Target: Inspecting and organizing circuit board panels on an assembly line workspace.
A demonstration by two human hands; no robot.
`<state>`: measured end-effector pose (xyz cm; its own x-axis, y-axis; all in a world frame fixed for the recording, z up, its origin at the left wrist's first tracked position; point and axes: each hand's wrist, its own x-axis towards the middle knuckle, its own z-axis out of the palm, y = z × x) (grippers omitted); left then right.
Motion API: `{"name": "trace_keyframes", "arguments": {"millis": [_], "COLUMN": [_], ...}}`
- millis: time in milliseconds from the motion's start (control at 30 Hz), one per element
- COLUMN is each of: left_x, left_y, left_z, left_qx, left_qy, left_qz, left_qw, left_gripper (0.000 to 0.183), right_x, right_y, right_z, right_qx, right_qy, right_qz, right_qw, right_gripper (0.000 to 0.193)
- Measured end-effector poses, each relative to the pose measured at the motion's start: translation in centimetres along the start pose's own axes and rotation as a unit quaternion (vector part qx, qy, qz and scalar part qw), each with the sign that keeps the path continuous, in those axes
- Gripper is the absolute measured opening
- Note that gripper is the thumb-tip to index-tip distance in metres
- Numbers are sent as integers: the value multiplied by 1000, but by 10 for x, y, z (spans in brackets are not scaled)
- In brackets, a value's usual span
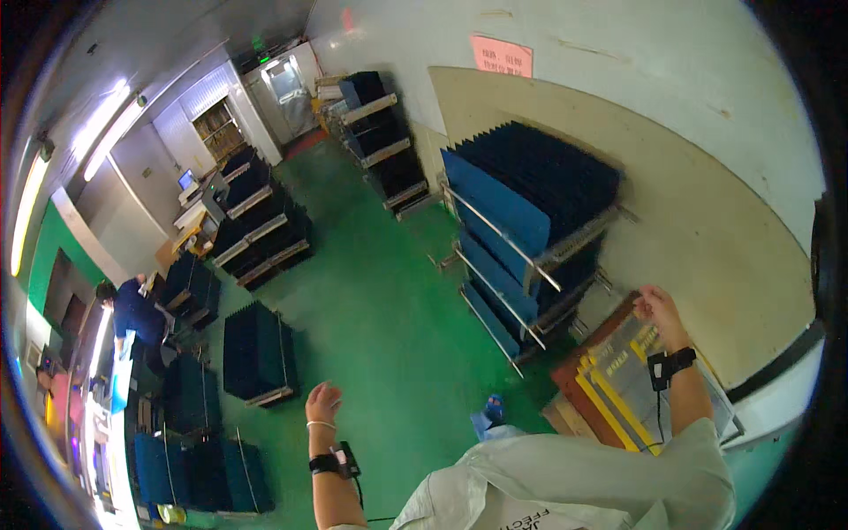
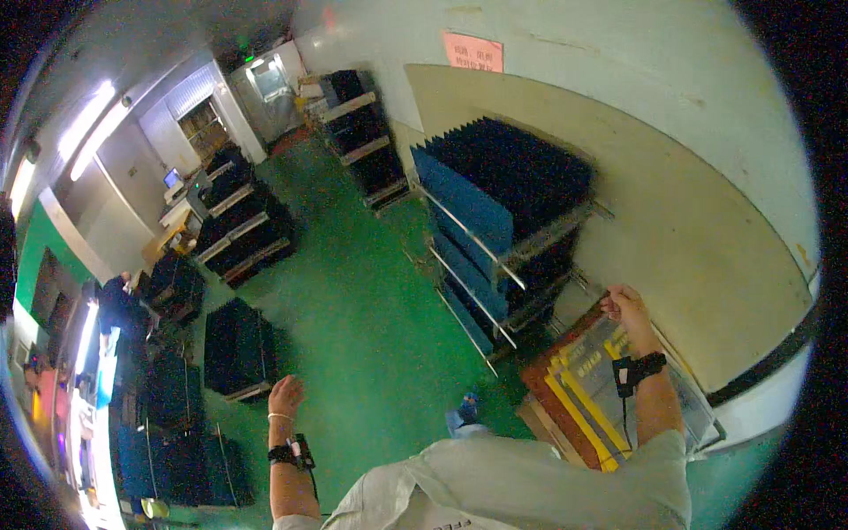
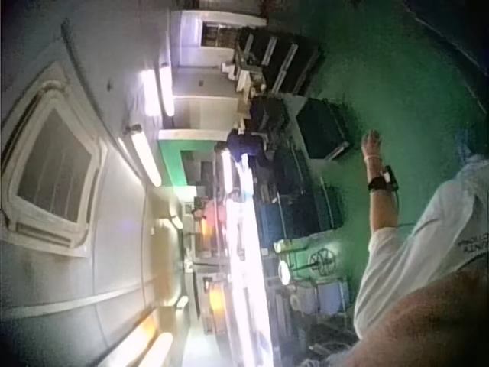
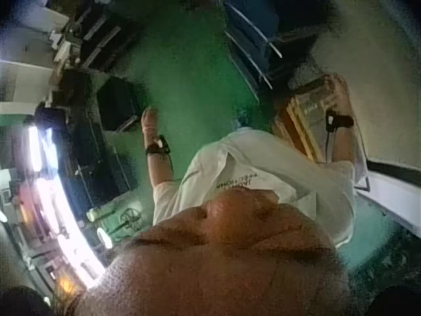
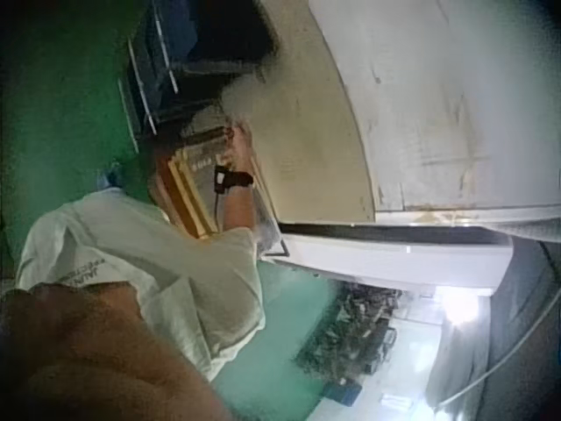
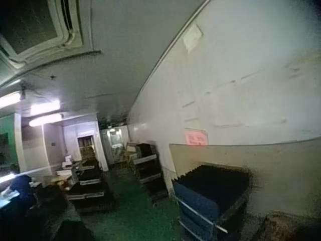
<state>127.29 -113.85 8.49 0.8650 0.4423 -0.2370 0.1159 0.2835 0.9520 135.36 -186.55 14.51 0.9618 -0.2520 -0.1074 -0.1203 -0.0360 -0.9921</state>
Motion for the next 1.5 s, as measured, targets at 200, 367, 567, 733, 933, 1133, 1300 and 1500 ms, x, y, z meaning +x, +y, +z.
{"name": "trace_keyframes", "arguments": {"millis": [200,367,567,733,933,1133,1300,1500], "left_x": [113,237,438,508,577,581,584,557], "left_y": [53,74,79,124,98,80,72,96], "left_z": [119,157,250,448,605,667,676,639], "left_qx": [118,51,243,98,146,167,193,209], "left_qy": [-88,-144,-297,-414,-560,-614,-618,-585], "left_qz": [-22,-55,130,-130,-274,-390,-401,-314], "left_qw": [989,987,914,896,768,665,648,718], "left_gripper": [29,29,36,62,67,54,44,39], "right_x": [105,156,169,154,151,158,162,137], "right_y": [-16,-20,-20,-22,-54,-67,-63,-36], "right_z": [60,86,103,113,148,168,179,173], "right_qx": [94,116,127,239,212,241,352,430], "right_qy": [50,45,126,230,295,339,362,306], "right_qz": [57,122,164,228,236,208,167,76], "right_qw": [993,985,970,915,901,885,847,846], "right_gripper": [28,32,30,21,20,28,26,18]}}
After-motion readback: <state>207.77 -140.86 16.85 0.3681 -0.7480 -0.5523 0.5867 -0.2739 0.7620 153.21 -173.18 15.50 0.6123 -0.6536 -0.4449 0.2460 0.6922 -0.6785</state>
